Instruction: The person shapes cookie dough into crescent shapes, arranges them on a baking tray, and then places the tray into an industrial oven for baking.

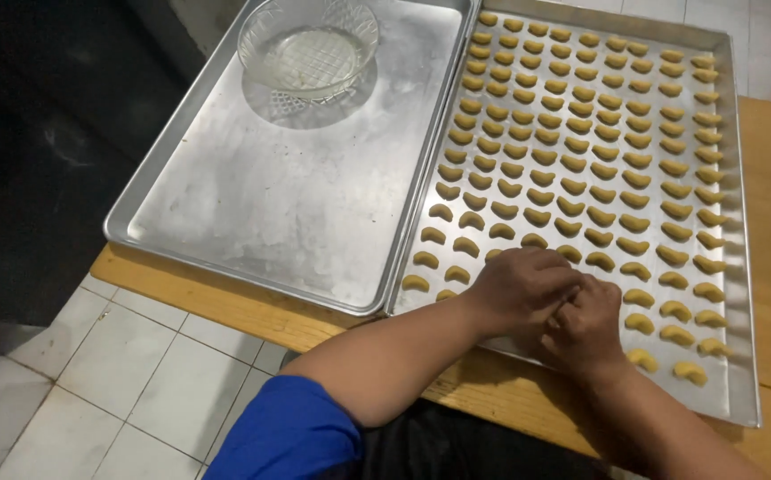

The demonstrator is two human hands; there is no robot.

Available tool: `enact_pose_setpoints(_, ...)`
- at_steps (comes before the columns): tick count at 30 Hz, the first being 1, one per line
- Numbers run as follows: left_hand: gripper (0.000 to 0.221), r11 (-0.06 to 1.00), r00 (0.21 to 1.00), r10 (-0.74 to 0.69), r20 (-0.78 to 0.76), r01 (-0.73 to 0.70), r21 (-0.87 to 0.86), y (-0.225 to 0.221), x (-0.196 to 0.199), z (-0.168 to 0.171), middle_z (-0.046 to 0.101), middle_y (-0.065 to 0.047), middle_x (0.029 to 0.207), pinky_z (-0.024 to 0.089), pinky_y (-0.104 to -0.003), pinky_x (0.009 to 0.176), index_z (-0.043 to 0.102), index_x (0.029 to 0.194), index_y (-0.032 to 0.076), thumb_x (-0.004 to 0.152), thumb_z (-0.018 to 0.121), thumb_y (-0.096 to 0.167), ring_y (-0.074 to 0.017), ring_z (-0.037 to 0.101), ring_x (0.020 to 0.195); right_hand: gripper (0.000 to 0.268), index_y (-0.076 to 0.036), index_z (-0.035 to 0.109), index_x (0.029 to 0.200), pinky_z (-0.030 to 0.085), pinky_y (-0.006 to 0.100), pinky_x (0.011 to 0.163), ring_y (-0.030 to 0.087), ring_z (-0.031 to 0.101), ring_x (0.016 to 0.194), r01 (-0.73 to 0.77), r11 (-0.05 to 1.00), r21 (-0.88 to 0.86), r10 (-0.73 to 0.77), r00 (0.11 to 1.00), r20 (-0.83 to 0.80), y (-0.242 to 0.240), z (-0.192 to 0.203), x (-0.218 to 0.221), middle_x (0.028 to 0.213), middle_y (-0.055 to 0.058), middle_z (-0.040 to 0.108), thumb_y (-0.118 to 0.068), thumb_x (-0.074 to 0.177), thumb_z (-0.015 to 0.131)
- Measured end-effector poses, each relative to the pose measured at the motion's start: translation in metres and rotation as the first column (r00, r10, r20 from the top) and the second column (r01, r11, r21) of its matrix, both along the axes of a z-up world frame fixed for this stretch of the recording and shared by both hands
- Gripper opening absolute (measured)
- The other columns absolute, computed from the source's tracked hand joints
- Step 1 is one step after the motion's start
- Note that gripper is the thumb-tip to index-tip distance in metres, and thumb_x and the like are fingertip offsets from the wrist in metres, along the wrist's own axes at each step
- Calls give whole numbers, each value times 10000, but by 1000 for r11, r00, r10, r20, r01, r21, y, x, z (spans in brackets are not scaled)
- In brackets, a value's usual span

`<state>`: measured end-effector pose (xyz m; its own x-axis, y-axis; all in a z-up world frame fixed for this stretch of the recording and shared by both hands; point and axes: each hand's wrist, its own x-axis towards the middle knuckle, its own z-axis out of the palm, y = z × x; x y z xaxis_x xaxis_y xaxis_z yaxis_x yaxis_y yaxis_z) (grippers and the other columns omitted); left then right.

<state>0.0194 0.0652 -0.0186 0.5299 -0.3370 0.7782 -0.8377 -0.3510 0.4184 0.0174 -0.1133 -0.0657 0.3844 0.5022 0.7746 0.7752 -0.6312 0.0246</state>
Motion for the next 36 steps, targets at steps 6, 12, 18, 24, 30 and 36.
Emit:
enact_pose_setpoints(6, 135, 999, 999, 41, 18, -40, -29, 1, 8, 1, 678, -56, 875, 566, -357, 622, 713, 1040, 154, 922, 688, 215, -257, 700, 705, 97, -122, 660, 647, 417, 432, 722, 327, 606, 800, 206, 977, -54, -203, 978, 43, -17, -25, 4, 739, 63, 595, -167, 669, 744)
enact_pose_setpoints(12, 166, 982, 981, 189, -31, -188, 21, 28, 37, -1, 676, -65, 894, 595, -378, 713, 720, 1052, 142, 898, 729, 202, -279, 721, 822, 320, -169, 814, 1076, 464, 389, 639, 268, 644, 771, 188, 980, 72, -188, 982, 1, 14, 20, -11, 837, 28, 691, -148, 756, 812)
enact_pose_setpoints(18, 151, 948, 927, 315, -203, -297, 117, 60, 41, 16, 684, -22, 932, 595, -360, 783, 726, 1086, 162, 942, 713, 206, -222, 725, 885, 227, -260, 808, 1050, 517, 382, 697, 247, 678, 862, 301, 953, -43, -303, 951, -56, 4, 67, -23, 928, -3, 712, -273, 823, 807)
enact_pose_setpoints(24, 126, 702, 677, 690, -255, -540, 464, 112, 63, -9, 583, -130, 969, 508, -542, 646, 668, 998, 97, 888, 683, 157, -400, 567, 912, 254, -249, 798, 1159, 505, 432, 758, 237, 701, 995, 631, 741, -231, -648, 762, 6, -84, 55, 16, 1148, -16, 736, -387, 946, 796)
enact_pose_setpoints(30, 130, 559, 486, 809, -330, -461, 689, 135, 88, -19, 609, -121, 966, 538, -487, 653, 635, 939, 93, 950, 684, 213, -360, 623, 883, 440, -183, 706, 1365, 488, 619, 820, 458, 569, 1143, 807, 475, -351, -874, 387, -293, -115, 40, 25, 1358, 173, 627, -373, 968, 702)
enact_pose_setpoints(36, 183, 507, 561, 804, -198, -472, 722, 142, 110, -41, 596, -115, 856, 514, -445, 543, 588, 849, 93, 736, 594, -50, -338, 596, 723, 507, -67, 450, 1488, 458, 682, 905, 542, 513, 1236, 751, 367, -549, -782, -71, -620, -90, 88, 29, 1413, 291, 560, -337, 1059, 465)
